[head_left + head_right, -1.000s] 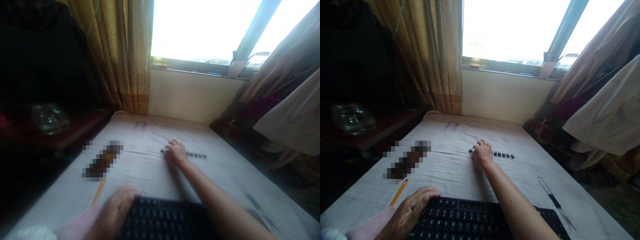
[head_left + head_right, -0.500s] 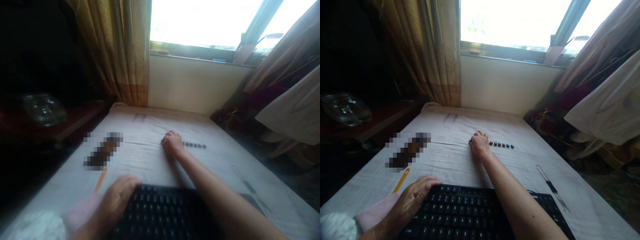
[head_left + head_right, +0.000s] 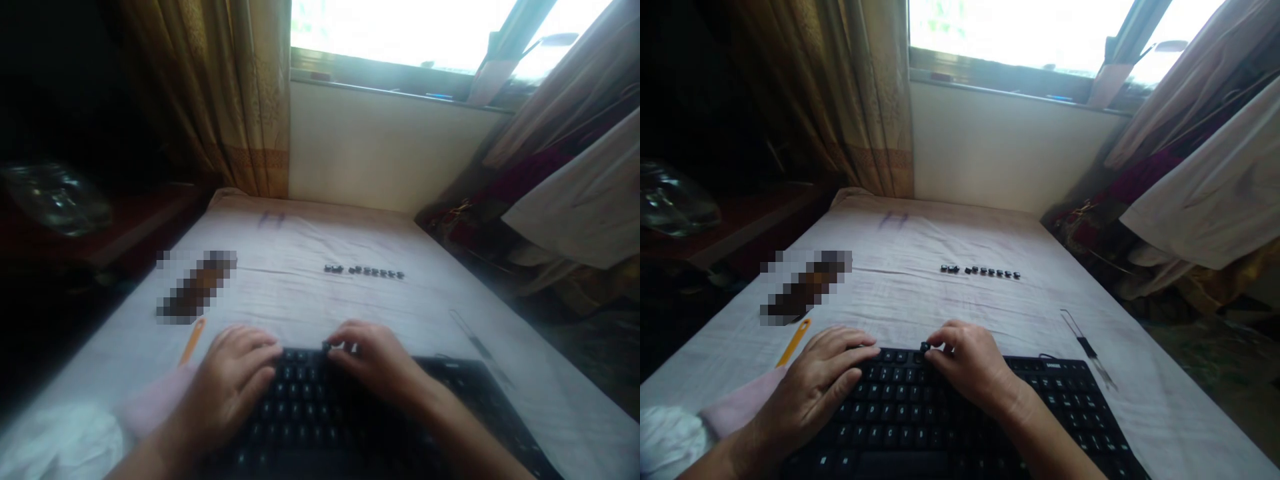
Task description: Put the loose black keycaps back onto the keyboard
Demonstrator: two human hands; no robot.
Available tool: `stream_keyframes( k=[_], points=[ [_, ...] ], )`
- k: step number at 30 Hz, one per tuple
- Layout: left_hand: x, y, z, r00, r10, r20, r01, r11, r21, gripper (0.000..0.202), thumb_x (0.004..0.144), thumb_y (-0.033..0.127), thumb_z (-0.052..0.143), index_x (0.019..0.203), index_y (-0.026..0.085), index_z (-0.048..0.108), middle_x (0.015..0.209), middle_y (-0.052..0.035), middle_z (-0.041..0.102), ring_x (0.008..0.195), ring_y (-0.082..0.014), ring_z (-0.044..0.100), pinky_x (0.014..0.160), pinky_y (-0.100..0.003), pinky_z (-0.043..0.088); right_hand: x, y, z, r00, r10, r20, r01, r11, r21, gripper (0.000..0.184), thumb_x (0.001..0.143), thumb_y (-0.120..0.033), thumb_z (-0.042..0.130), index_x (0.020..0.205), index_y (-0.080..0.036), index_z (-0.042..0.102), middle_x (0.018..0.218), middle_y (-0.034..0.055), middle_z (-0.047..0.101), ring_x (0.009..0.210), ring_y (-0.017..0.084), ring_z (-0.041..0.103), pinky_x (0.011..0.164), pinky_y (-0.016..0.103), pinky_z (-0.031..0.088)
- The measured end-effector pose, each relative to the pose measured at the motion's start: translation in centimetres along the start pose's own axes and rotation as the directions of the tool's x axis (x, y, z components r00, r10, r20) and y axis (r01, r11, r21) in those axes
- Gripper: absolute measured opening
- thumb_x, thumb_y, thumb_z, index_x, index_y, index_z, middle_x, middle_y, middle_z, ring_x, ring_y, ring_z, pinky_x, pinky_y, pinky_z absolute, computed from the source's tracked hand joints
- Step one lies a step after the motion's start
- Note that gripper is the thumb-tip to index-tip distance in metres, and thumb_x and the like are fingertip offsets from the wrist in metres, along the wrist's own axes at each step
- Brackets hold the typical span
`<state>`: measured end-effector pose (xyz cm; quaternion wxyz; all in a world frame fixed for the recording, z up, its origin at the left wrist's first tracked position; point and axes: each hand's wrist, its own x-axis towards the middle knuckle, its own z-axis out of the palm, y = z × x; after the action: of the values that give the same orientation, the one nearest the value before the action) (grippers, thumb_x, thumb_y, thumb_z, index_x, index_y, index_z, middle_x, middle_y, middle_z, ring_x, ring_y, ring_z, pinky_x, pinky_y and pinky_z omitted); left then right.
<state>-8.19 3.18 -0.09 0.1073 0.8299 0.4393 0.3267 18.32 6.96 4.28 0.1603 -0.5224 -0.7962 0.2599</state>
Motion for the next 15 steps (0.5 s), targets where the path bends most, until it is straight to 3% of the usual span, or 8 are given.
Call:
stream_keyframes(
  k=[7,15],
  points=[
    [0.1,2.4,0.7,0.968,0.177,0.178,-0.215,0.951,0.222,0.044,0.093,0.048,0.055,0.133,0.030,0.057,0.131,-0.0045,0.061,0.122,-0.0301,0.052,0.108,-0.051,0.034,-0.4,-0.1,1.5,0.998,-0.059,0.008,0.060,0.993,-0.104,0.014,0.082,-0.020,0.069,0.092,-0.024,0.079,0.092,0.0026,0.074,0.081,0.018,0.068,0.075,0.027,0.050],
    [1.1,3.0,1.9,0.953,0.177,0.246,-0.255,0.907,0.336,0.056,0.092,0.053,0.055,0.142,0.029,0.048,0.140,-0.0094,0.054,0.131,-0.0323,0.045,0.111,-0.055,0.029,-0.5,-0.8,1.4,0.996,-0.081,0.036,0.088,0.964,-0.250,0.015,0.086,-0.022,0.065,0.092,-0.025,0.079,0.091,0.0035,0.074,0.079,0.017,0.068,0.072,0.026,0.049]
  ],
)
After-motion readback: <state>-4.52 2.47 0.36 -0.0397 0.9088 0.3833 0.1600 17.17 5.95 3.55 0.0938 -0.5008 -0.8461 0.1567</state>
